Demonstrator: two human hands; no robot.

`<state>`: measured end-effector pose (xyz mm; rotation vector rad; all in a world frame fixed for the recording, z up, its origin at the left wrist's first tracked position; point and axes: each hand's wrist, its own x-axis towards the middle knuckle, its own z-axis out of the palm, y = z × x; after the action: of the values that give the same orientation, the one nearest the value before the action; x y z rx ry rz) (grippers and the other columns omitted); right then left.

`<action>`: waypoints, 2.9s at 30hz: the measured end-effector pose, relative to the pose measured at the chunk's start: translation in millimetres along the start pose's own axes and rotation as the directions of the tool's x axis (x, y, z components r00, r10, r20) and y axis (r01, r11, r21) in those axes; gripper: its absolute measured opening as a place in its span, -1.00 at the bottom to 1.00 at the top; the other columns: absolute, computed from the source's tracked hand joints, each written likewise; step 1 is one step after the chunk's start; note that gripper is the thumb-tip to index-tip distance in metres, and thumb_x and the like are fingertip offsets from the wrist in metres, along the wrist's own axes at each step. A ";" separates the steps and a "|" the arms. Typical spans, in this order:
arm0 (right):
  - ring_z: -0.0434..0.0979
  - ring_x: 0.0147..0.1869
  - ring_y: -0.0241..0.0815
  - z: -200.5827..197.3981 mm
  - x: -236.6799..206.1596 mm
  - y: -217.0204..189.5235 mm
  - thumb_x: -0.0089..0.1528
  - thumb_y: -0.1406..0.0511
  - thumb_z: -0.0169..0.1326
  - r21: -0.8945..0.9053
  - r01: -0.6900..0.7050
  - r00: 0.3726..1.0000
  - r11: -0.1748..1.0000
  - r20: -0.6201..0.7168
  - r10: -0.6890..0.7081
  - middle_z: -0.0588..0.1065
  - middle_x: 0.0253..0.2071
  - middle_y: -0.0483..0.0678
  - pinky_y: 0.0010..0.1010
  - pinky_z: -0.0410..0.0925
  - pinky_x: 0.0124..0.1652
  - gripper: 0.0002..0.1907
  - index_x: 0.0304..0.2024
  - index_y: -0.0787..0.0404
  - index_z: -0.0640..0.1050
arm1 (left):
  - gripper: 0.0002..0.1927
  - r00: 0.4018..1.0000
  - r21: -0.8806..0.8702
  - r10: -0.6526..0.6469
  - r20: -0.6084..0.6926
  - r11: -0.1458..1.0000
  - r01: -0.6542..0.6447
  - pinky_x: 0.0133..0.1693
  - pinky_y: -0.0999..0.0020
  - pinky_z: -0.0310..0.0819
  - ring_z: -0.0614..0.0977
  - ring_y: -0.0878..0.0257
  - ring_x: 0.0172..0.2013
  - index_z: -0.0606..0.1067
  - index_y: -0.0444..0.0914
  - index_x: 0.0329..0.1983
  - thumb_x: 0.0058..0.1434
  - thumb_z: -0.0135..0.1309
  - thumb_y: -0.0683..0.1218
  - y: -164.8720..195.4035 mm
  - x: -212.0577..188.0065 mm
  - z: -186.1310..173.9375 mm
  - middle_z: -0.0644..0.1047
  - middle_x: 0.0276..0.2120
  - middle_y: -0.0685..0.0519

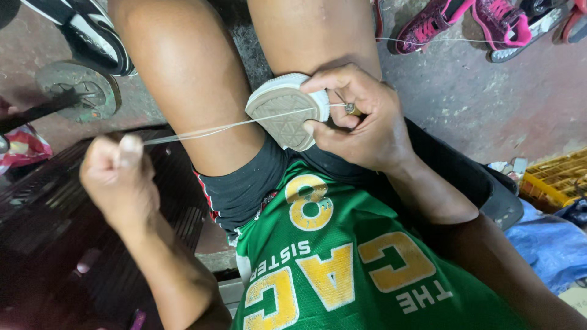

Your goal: The person is sewing a shoe using a needle and thread. They repeatedly pass the needle through the sole and pull the thread tight to secure the stitching.

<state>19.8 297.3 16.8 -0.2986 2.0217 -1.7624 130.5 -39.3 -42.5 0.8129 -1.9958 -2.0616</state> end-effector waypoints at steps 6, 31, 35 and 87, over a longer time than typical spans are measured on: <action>0.16 -0.41 -0.50 -13.7 -9.6 -2.9 0.27 0.46 0.33 -0.230 0.021 0.997 0.973 0.072 -0.004 0.32 -0.44 -0.27 -0.67 0.14 -0.35 -0.37 0.33 0.28 0.34 | -0.74 0.868 0.527 0.457 0.194 0.698 -0.485 -0.08 0.35 0.35 0.43 0.11 -0.02 0.39 -0.31 0.09 0.39 0.14 -0.26 29.3 -8.0 75.1 0.37 0.08 -0.07; 0.65 -0.02 -0.09 -13.0 4.3 -6.3 0.16 0.18 0.45 -0.552 0.251 0.966 0.795 0.091 -0.242 0.57 0.08 -0.03 -0.31 0.50 -0.02 -0.30 0.28 0.17 0.46 | -0.70 0.754 0.428 0.165 0.636 0.738 -0.522 -0.47 0.17 0.32 0.44 0.05 -0.58 0.38 -0.37 -0.11 0.23 0.23 -0.17 88.8 -16.8 146.2 0.37 -0.54 -0.06; 0.65 -0.05 -0.12 -11.5 5.9 -5.7 0.16 0.20 0.45 -0.531 0.265 0.963 0.805 0.104 -0.249 0.56 0.08 -0.03 -0.32 0.49 -0.05 -0.32 0.25 0.18 0.45 | -0.47 0.723 0.378 0.306 0.620 0.692 -0.616 -0.44 0.19 0.26 0.36 0.04 -0.54 0.21 -0.31 -0.54 0.27 0.37 -0.12 79.9 -10.8 142.1 0.27 -0.59 -0.06; 0.18 -0.63 -0.36 -30.9 20.0 37.3 0.59 0.22 -0.09 0.638 0.105 0.994 0.763 -0.078 -0.072 0.26 -0.53 -0.05 -0.51 0.22 -0.48 -0.71 -0.22 0.21 0.33 | 0.21 0.599 0.434 0.292 0.746 0.470 -0.769 0.13 0.03 0.37 0.45 -0.14 0.14 0.22 -0.35 0.34 -0.31 0.54 0.22 79.5 2.5 148.9 0.35 0.22 -0.21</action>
<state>-7.4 322.1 -20.5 -0.1267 1.3146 -2.4108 36.8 82.3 27.8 -0.5698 -2.9257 -1.0969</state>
